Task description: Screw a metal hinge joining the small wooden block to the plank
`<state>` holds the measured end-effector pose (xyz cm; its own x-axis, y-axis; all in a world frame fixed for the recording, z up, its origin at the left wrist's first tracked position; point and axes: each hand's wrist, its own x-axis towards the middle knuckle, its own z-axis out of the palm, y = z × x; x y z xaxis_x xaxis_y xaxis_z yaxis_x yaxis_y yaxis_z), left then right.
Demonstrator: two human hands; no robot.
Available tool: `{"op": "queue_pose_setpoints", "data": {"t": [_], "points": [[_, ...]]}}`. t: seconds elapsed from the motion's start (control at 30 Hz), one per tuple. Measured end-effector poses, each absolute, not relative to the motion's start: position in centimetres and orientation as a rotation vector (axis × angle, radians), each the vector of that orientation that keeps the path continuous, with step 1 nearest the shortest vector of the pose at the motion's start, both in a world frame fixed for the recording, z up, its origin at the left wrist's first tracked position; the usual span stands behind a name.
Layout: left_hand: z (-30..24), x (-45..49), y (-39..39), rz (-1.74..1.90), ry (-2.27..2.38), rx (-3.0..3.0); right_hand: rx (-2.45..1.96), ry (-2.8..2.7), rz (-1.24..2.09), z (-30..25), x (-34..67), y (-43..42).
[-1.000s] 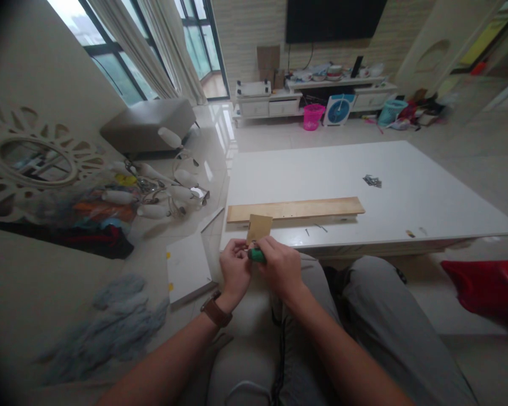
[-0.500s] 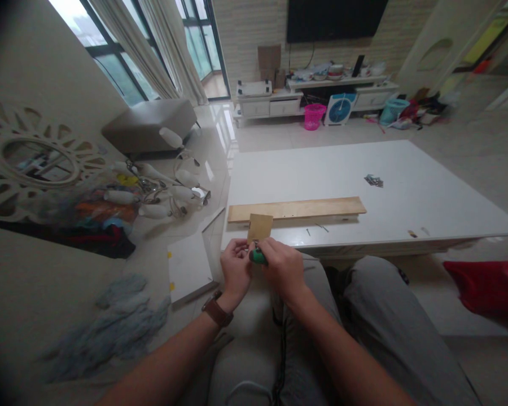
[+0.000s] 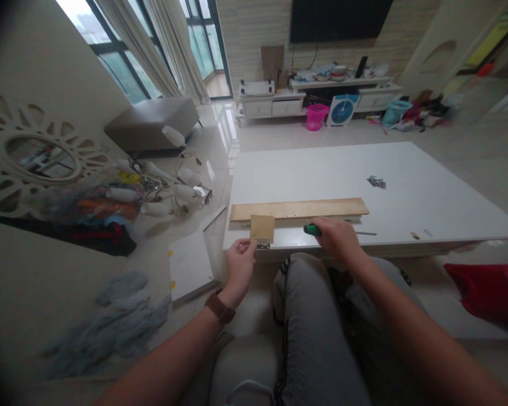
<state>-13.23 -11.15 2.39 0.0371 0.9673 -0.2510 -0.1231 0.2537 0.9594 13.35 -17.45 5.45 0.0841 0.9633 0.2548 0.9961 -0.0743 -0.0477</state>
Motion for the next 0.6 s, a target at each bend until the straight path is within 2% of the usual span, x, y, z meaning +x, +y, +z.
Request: {"op": "queue_pose_setpoints", "data": {"t": [0.23, 0.6], "points": [[1.9, -13.3, -11.3, 1.052, 1.21, 0.782, -2.525, -2.201, 0.159, 0.3, 19.4, -15.6], [1.5, -13.0, -11.8, 0.996, 1.15, 0.648, -2.617, -2.097, 0.234, -3.9, 19.2, -13.5]]}}
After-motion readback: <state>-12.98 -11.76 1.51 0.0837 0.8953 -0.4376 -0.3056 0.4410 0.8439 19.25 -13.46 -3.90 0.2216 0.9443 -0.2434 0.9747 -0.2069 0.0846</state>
